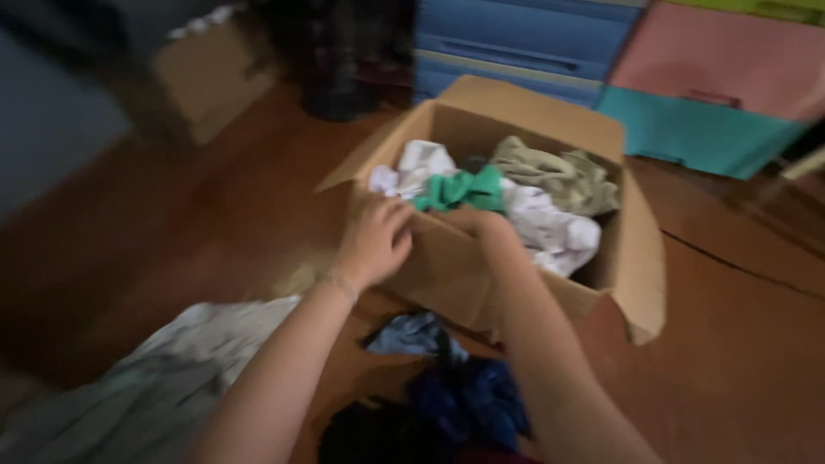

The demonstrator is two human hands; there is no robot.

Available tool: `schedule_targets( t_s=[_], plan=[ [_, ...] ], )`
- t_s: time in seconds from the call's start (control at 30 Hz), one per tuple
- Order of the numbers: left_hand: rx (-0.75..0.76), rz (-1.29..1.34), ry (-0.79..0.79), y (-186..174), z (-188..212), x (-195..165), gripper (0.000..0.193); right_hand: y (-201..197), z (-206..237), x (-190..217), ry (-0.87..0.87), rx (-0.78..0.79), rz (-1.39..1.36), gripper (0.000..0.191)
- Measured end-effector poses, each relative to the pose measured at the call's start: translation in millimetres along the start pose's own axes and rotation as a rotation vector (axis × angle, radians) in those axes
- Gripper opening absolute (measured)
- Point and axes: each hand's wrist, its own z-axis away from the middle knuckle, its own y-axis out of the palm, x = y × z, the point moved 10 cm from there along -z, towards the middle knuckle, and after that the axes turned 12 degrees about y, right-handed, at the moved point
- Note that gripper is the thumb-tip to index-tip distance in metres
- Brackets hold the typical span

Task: The person gathers various clothes from a pile on the floor and places them into a cardboard box. They handle items one by one, including shirts and pants, and then close the box flaps.

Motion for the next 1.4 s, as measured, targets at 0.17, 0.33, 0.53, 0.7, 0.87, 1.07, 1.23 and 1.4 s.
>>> schedule_targets(
  t_s=[0.17,0.33,0.53,0.7,0.87,1.07,1.23,1.4],
  plan=[
    [0.259,-0.180,-0.152,-24,161,56,0.055,-15,1,-3,-0.037,-0.087,0.310,0.075],
    [-0.010,-0.298,-0.745,-128,373,156,0.050,-21,28,34,-0.039,-0.557,0.583,0.087],
    [-0.074,-0.306,-1.124,-196,534,187,0.056,231,86,134,-0.592,-0.257,0.412,0.049],
    [-0.083,-0.280,-1.063,-202,564,178,0.056,490,181,143,-0.898,0.064,0.720,0.108],
    [-0.027,-0.413,-0.877,-182,548,152,0.057,547,206,131,-0.688,0.081,0.444,0.127],
    [0.250,-0.398,-0.906,-156,551,133,0.082,569,189,76,-0.416,0.458,0.232,0.056],
    [0.719,-0.474,-0.889,-134,561,110,0.112,596,229,-15,0.069,1.027,-0.790,0.037],
    [0.662,-0.253,-1.102,-135,592,115,0.137,565,273,-145,0.340,0.953,-1.215,0.023]
  ],
)
